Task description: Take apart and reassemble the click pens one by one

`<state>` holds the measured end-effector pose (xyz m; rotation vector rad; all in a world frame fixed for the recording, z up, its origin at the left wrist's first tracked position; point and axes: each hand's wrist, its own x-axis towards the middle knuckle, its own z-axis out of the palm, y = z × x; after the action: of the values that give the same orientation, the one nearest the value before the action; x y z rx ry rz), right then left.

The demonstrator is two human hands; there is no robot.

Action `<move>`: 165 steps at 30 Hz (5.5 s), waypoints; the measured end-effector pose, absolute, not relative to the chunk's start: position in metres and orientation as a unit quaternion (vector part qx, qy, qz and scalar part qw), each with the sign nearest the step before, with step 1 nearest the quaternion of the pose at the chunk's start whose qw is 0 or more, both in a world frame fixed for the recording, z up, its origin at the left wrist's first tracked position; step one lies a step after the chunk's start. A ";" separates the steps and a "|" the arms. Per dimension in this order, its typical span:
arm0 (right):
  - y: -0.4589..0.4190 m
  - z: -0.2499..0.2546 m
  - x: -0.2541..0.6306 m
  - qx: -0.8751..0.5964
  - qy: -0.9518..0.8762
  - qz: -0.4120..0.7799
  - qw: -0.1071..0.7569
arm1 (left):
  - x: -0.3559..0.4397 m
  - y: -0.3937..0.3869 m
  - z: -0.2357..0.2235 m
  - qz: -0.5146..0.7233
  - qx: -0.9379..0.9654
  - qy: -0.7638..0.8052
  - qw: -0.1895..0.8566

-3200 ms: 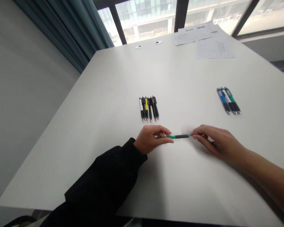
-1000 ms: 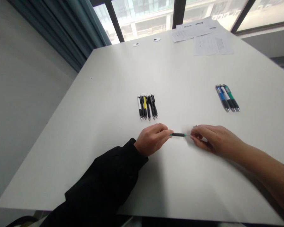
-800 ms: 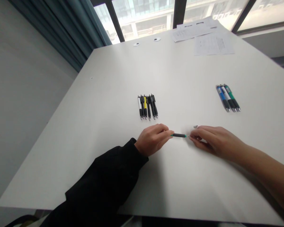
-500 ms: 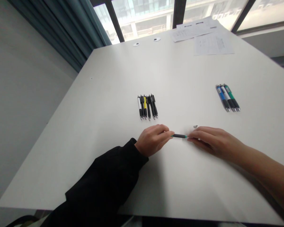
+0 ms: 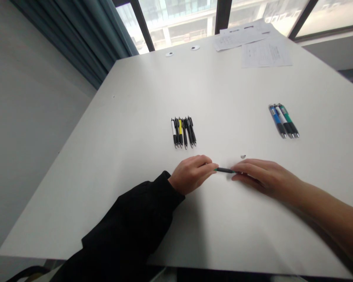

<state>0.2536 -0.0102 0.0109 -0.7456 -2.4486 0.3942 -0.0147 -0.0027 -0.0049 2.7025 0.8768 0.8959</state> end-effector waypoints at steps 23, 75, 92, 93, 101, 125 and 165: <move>-0.007 0.008 0.255 -0.285 -0.915 0.117 0.261 | -0.015 -0.002 -0.007 0.314 0.904 0.279 0.082; 0.001 0.004 0.243 -0.489 -0.613 0.511 0.353 | -0.013 0.005 -0.012 0.352 0.862 0.340 0.134; 0.000 0.005 0.240 -0.480 -0.710 0.397 0.329 | -0.013 0.003 -0.010 0.348 0.865 0.340 0.122; 0.000 0.005 0.240 -0.475 -0.716 0.390 0.330 | -0.013 0.003 -0.010 0.349 0.865 0.339 0.121; -0.003 0.005 0.243 -0.450 -0.743 0.365 0.334 | -0.013 0.001 -0.008 0.346 0.871 0.329 0.118; -0.008 0.016 0.248 -0.392 -0.821 0.317 0.267 | -0.015 -0.003 -0.003 0.359 0.877 0.292 0.127; -0.008 0.013 0.246 -0.503 -0.523 0.638 0.259 | -0.017 0.006 0.000 0.539 0.670 0.346 0.376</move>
<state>0.2462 -0.0084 0.0133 -1.3631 -1.4169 1.7287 -0.0175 0.0063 0.0002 1.7137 0.8848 1.3777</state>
